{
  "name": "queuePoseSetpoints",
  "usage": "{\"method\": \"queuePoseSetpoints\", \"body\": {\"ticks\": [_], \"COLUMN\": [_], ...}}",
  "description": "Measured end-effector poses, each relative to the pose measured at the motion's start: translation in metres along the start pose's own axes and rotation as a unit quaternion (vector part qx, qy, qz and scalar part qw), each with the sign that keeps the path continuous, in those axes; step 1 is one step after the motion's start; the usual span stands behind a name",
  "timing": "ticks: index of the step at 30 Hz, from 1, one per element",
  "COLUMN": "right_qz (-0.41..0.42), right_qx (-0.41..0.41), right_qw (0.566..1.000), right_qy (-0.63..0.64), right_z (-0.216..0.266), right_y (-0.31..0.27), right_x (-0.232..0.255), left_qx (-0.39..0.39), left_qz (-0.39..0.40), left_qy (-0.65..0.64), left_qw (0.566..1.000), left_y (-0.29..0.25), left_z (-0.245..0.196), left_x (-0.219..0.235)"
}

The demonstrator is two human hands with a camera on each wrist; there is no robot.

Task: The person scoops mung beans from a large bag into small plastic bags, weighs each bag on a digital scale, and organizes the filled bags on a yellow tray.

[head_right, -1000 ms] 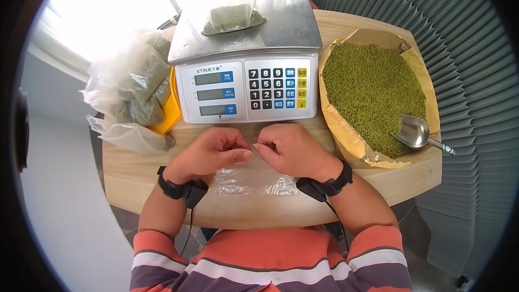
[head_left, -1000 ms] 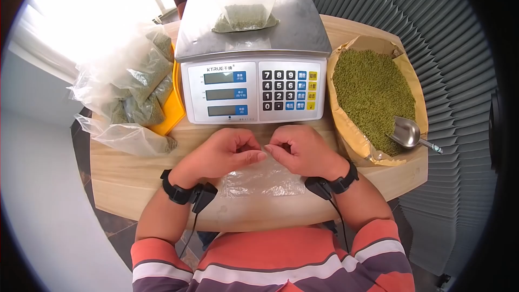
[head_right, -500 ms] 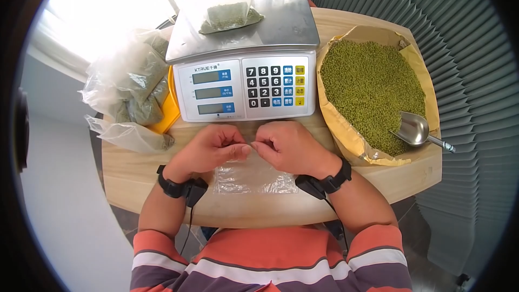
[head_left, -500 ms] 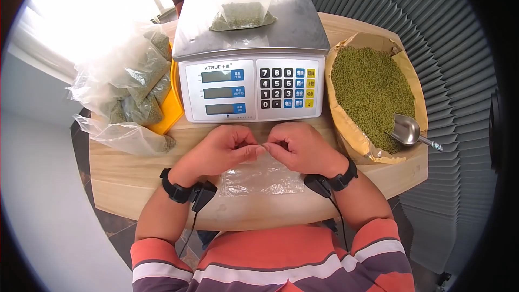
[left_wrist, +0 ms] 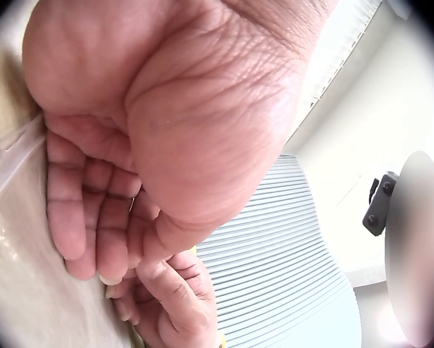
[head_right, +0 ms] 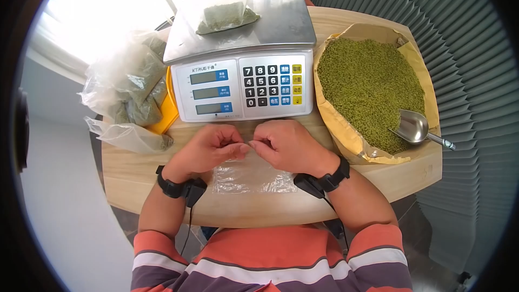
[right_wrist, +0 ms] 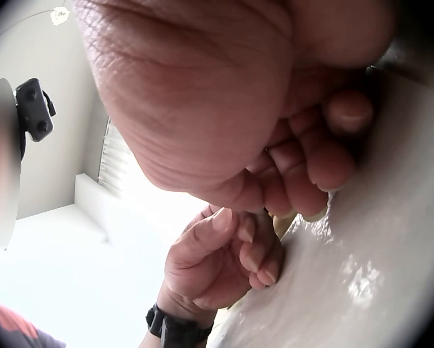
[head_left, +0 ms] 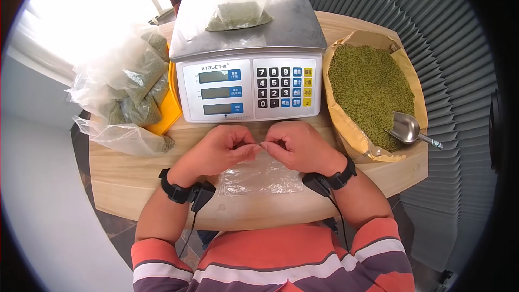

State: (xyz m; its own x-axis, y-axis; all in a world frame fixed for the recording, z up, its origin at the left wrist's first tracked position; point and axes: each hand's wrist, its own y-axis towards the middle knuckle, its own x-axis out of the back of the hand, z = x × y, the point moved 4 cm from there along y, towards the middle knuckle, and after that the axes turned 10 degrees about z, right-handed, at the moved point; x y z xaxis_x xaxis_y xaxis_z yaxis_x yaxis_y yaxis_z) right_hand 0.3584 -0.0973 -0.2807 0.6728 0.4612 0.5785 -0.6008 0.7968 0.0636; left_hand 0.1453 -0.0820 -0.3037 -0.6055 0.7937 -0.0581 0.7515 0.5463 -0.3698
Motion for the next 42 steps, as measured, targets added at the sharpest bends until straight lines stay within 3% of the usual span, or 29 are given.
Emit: {"method": "queuePoseSetpoints", "body": {"ticks": [6, 10, 12, 14, 15, 16, 18, 20, 23, 24, 26, 27, 29, 39, 41, 42], "right_qz": [-0.007, -0.004, -0.002, 0.002, 0.001, 0.001, -0.001, -0.005, -0.001, 0.002, 0.004, 0.000, -0.004, -0.014, -0.013, -0.012], "right_qx": [0.009, -0.005, -0.004, -0.001, 0.003, 0.007, 0.015, 0.021, 0.019, 0.015, 0.012, 0.015, 0.017, 0.035, 0.032, 0.022], "right_qw": [1.000, 1.000, 1.000, 1.000, 1.000, 1.000, 1.000, 1.000, 1.000, 1.000, 1.000, 1.000, 1.000, 0.999, 0.999, 1.000], "right_qy": [-0.004, 0.012, 0.008, 0.003, 0.006, 0.008, 0.005, 0.000, -0.004, 0.000, 0.004, 0.006, 0.009, 0.004, 0.010, 0.009], "right_z": [0.001, 0.000, 0.002, 0.000, -0.001, -0.002, -0.002, -0.004, -0.007, -0.007, -0.007, -0.007, -0.007, -0.006, -0.004, -0.004], "right_y": [-0.003, -0.004, -0.004, -0.004, -0.004, -0.004, -0.004, -0.004, -0.005, -0.005, -0.005, -0.005, -0.005, -0.004, -0.004, -0.004], "right_x": [0.001, 0.002, 0.002, 0.002, 0.001, 0.001, 0.000, 0.000, -0.001, -0.001, -0.002, -0.002, -0.001, -0.002, -0.001, 0.000], "left_qx": [-0.042, -0.065, -0.076, -0.167, -0.249, -0.255, -0.262, -0.334, -0.305, -0.306, -0.232, -0.232, -0.124, -0.140, -0.185, -0.163], "left_qz": [0.027, 0.041, -0.019, -0.147, -0.224, -0.328, -0.513, -0.513, -0.475, -0.476, -0.399, -0.399, -0.341, -0.343, -0.340, -0.361], "left_qy": [0.062, 0.167, 0.098, 0.106, 0.154, 0.217, 0.394, 0.487, 0.569, 0.570, 0.597, 0.598, 0.594, 0.607, 0.627, 0.617], "left_qw": [0.997, 0.983, 0.992, 0.969, 0.930, 0.883, 0.716, 0.623, 0.598, 0.596, 0.656, 0.655, 0.718, 0.703, 0.676, 0.680], "left_y": [-0.009, -0.026, -0.038, -0.047, -0.048, -0.049, -0.053, -0.048, -0.028, -0.022, -0.003, -0.001, 0.008, 0.006, -0.004, -0.013], "left_z": [-0.015, -0.056, -0.084, -0.116, -0.133, -0.147, -0.201, -0.234, -0.271, -0.280, -0.289, -0.297, -0.305, -0.313, -0.318, -0.322], "left_x": [-0.006, -0.013, -0.012, -0.001, 0.011, 0.027, 0.029, 0.051, 0.077, 0.086, 0.100, 0.101, 0.104, 0.108, 0.107, 0.108]}}
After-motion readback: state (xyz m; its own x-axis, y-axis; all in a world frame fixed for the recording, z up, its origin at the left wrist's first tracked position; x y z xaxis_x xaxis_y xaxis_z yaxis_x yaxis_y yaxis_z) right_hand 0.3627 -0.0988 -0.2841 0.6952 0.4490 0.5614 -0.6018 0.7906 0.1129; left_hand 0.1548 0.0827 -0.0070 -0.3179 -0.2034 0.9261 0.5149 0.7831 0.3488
